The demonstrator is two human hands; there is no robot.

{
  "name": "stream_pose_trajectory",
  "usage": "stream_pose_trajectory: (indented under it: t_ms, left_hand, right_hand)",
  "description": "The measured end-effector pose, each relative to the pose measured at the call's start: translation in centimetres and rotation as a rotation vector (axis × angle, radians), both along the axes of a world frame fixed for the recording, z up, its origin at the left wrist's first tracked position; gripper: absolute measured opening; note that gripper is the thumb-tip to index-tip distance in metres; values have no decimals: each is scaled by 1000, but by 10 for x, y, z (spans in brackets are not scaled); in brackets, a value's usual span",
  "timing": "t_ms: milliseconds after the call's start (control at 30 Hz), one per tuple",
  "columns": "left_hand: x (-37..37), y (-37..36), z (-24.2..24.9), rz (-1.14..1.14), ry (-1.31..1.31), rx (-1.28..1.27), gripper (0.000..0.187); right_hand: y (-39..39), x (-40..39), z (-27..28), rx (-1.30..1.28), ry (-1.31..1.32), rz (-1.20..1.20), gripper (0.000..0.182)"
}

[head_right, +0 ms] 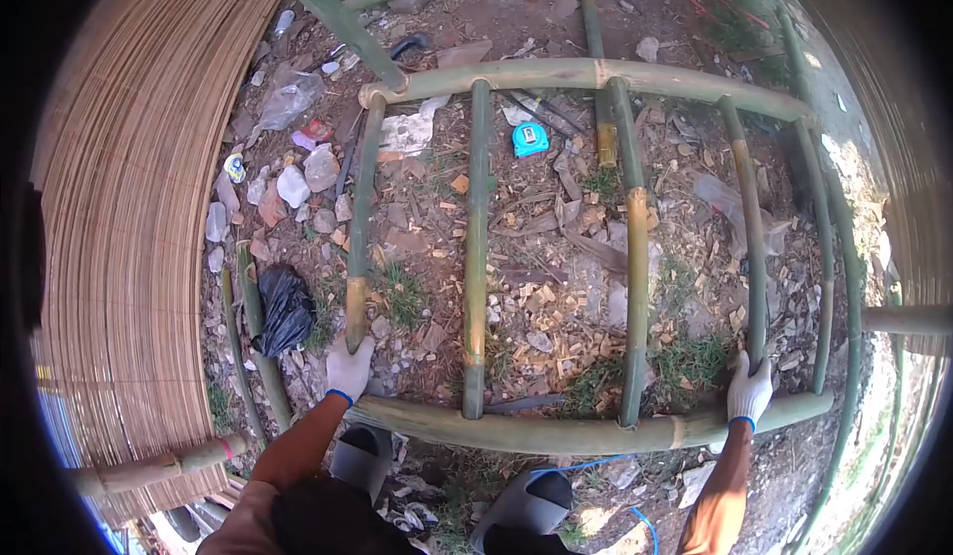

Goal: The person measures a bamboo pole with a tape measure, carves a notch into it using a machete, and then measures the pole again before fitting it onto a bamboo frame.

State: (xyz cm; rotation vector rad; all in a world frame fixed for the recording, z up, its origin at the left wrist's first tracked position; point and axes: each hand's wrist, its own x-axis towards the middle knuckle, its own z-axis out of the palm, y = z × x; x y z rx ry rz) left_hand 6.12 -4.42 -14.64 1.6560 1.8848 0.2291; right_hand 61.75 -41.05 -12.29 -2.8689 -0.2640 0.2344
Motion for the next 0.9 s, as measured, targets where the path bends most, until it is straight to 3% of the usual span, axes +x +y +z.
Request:
stream_pose_trajectory:
  t_ms: [67,167,400,433,467,567,900]
  left_hand:
    - [12,14,6,-35,54,70,44]
    - [0,54,-26,64,22,54,48]
    - [51,145,26,98,55,55,57]
    - [44,161,15,16,215,150,57]
    - [33,175,1,-68,386,239,58]
    - [26,182,1,-204,462,132,56]
    - [46,185,15,-83,427,-107,52]
  right_hand:
    - [23,15,-9,64,-89,54,51]
    - [78,44,-9,85,-110,94,55]
    - [197,77,-19,1,-136,168,58]
    - [212,70,-16,17,-133,168,57]
    - [218,71,-21,21,-123,185,57]
    - [233,65,-38,-53,-201,203,58]
    - [227,71,-57,-44,-281,224,62]
